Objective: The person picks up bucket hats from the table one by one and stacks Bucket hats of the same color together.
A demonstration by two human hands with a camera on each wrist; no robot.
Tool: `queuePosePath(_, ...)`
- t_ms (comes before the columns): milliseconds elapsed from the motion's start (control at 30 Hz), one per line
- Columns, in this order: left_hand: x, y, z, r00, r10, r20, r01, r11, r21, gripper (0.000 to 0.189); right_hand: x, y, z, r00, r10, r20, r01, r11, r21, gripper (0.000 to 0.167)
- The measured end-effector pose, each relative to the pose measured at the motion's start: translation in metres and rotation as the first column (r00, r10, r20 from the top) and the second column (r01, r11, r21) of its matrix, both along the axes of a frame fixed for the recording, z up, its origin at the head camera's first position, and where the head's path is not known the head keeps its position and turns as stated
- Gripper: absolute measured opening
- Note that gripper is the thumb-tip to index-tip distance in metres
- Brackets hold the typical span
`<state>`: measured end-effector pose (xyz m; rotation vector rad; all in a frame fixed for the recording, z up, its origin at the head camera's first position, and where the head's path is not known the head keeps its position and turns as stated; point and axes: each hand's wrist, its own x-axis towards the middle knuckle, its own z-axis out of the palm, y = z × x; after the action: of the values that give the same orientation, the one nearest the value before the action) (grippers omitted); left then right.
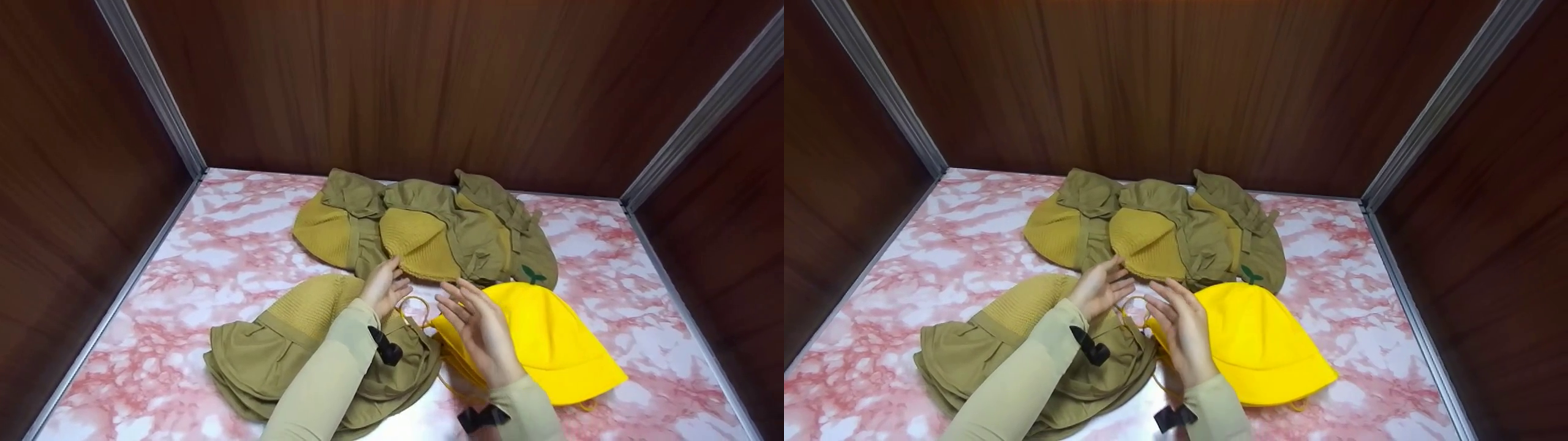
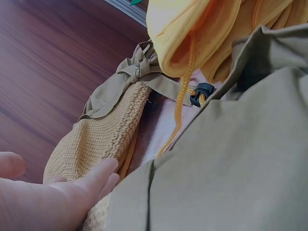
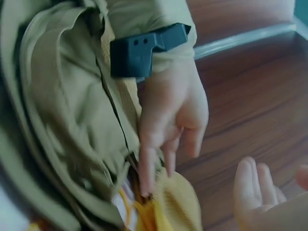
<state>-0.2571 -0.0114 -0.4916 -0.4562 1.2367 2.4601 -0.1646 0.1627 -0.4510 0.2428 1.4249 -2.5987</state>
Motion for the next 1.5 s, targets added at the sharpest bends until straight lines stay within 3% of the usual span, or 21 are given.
queuePosePath(167,-0.005,0.003,-0.002,0.999,0.050,-0.011,-0.050,0.999,0.020,0.061,-0.025,-0.008,-0.012,0.993,0.020,0.119,0.000,0.987,-0.161,0.050)
queuePosePath(300,-0.008,0.007,-0.004,0.994,0.110,-0.017,-0.109,0.993,0.051,0.061,-0.044,-0.010,-0.021,0.979,-0.002,0.204,0.057,0.962,-0.265,0.052)
queuePosePath(500,-0.012,0.011,-0.007,0.986,0.166,0.001,-0.166,0.985,0.048,0.065,-0.060,-0.010,-0.032,0.953,-0.005,0.304,0.104,0.946,-0.308,0.068)
queuePosePath(733,-0.018,0.020,-0.011,0.979,0.202,0.002,-0.202,0.979,-0.013,0.063,-0.064,-0.012,-0.040,0.953,-0.007,0.304,0.106,0.946,-0.308,0.070)
queuePosePath(1000,-0.019,0.032,-0.012,0.957,0.289,-0.016,-0.288,0.957,0.026,0.057,-0.066,-0.011,-0.047,0.949,-0.026,0.314,0.130,0.940,-0.314,0.068)
queuePosePath(1300,-0.011,0.033,-0.008,0.943,0.325,-0.078,-0.321,0.945,0.056,0.041,-0.066,-0.006,-0.050,0.940,-0.009,0.342,0.168,0.883,-0.437,0.073)
queuePosePath(1500,-0.013,0.031,-0.005,0.955,0.286,-0.082,-0.286,0.958,0.012,0.046,-0.067,-0.004,-0.051,0.939,0.001,0.345,0.177,0.858,-0.483,0.073)
